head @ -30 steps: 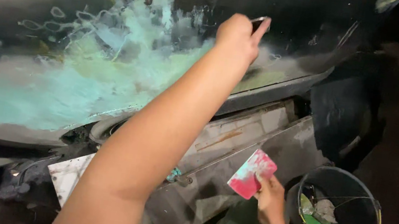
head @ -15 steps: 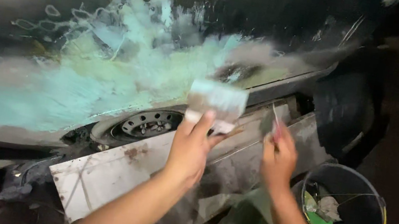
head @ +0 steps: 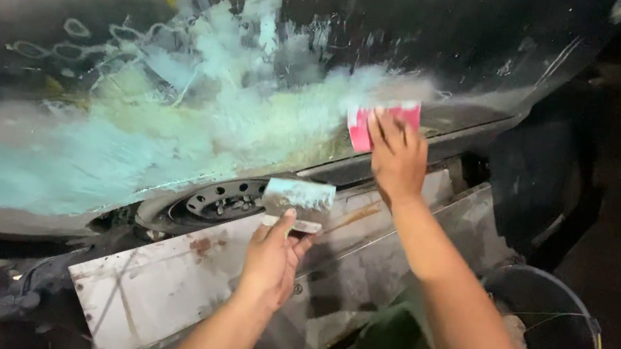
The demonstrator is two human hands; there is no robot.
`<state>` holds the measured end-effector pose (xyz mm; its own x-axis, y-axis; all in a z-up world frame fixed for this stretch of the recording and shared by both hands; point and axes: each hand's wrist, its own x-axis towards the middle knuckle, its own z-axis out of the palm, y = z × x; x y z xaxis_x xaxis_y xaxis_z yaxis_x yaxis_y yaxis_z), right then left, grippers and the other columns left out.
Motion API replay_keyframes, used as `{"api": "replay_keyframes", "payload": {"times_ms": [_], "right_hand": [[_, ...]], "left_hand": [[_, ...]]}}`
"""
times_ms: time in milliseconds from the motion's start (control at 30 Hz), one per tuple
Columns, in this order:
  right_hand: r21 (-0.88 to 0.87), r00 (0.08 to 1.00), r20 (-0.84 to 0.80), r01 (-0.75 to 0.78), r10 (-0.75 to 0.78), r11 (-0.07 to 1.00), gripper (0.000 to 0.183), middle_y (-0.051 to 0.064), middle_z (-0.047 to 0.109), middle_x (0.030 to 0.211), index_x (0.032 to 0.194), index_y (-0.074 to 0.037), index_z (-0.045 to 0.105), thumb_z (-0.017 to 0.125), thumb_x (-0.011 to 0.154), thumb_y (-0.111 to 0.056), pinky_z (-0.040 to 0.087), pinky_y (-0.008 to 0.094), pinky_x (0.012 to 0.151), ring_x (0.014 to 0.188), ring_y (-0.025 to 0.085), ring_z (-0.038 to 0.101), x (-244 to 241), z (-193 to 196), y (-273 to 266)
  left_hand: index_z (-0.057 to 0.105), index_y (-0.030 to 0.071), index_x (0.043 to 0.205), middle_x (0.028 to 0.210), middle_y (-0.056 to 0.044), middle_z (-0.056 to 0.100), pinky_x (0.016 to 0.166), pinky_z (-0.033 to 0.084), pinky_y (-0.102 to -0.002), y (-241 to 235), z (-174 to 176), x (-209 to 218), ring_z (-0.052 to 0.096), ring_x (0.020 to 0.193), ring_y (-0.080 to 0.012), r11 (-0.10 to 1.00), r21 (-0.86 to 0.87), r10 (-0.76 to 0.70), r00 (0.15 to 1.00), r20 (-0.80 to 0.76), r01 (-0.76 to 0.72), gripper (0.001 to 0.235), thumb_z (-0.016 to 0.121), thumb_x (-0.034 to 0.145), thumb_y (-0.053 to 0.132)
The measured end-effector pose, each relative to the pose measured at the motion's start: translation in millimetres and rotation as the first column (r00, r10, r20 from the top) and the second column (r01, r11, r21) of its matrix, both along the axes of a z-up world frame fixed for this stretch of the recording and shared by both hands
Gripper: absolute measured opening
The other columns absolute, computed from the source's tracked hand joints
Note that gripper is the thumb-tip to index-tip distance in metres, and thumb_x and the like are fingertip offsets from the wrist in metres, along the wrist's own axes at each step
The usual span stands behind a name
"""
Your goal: The person applies a light blue body filler to the lower side panel of a car using a red spreader. They repeatedly transfer the filler from a metal putty knife to the spreader and smooth it onto the vehicle's surface.
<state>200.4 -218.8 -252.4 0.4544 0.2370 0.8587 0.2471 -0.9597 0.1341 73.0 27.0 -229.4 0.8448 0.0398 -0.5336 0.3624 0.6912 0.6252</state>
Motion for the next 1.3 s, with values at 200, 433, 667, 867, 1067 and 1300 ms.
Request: {"api": "replay_keyframes", "payload": {"times_ms": [200,433,667,867,1067,1300], "right_hand": [[0.513,0.839,-0.541,0.277,0.056,0.812,0.032,0.01,0.073,0.12,0.126,-0.009,0.073,0.063,0.096,-0.008,0.056,0.043,0.091,0.117,0.032,0.068,-73,-75,7],[0.854,0.941,-0.154,0.281,0.302,-0.438,0.014,0.006,0.068,0.084,0.102,-0.009,0.072,0.068,0.091,-0.016,0.059,0.033,0.061,0.074,0.02,0.068,-9,-30,38],[0.722,0.947,0.127,0.116,0.295,-0.682,0.018,0.015,0.055,0.094,0.109,-0.003,0.057,0.062,0.093,-0.011,0.065,0.05,0.079,0.084,0.028,0.062,15,83,87],[0.758,0.956,0.107,0.099,0.273,-0.645,0.003,0.012,0.059,0.088,0.102,-0.002,0.063,0.06,0.101,-0.001,0.064,0.041,0.073,0.077,0.022,0.059,-6,212,92],[0.897,0.769,0.426,-0.426,0.477,-0.114,0.008,0.004,0.067,0.087,0.097,-0.01,0.068,0.07,0.096,-0.018,0.068,0.043,0.072,0.082,0.014,0.067,-44,256,59],[0.4,0.936,0.106,-0.35,0.337,0.847,0.034,0.023,0.046,0.151,0.144,-0.004,0.06,0.052,0.11,0.0,0.044,0.043,0.117,0.137,0.038,0.051,-46,201,58]], "left_hand": [[0.06,-0.005,0.111,0.096,-0.018,0.067,0.086,0.066,-0.051,-2,59,5,0.075,0.084,-0.0347,1.0,-0.018,0.009,1.0,-0.004,-0.009,0.023,0.069,0.097,0.011],[0.059,-0.004,0.108,0.095,-0.019,0.067,0.083,0.066,-0.05,0,3,4,0.075,0.082,-0.0359,0.999,-0.026,0.033,0.999,-0.026,-0.034,0.019,0.069,0.097,0.009],[0.051,-0.009,0.125,0.118,-0.022,0.054,0.101,0.057,-0.058,12,37,-24,0.068,0.102,-0.0388,1.0,-0.014,0.003,0.995,-0.102,-0.004,0.038,0.069,0.097,0.01],[0.042,0.005,0.149,0.165,-0.015,0.035,0.114,0.05,-0.047,16,17,-31,0.04,0.148,-0.0319,0.995,0.02,-0.087,0.968,-0.235,0.095,0.064,0.066,0.091,0.019],[0.054,0.001,0.124,0.12,-0.021,0.069,0.098,0.059,-0.053,27,11,-34,0.068,0.105,-0.0329,0.994,-0.099,0.027,0.993,-0.118,-0.039,0.028,0.061,0.099,0.009],[0.06,0.006,0.119,0.113,-0.015,0.071,0.089,0.062,-0.051,42,-18,-41,0.069,0.099,-0.028,0.995,-0.07,0.07,0.994,-0.089,-0.077,0.021,0.063,0.098,0.007]]}}
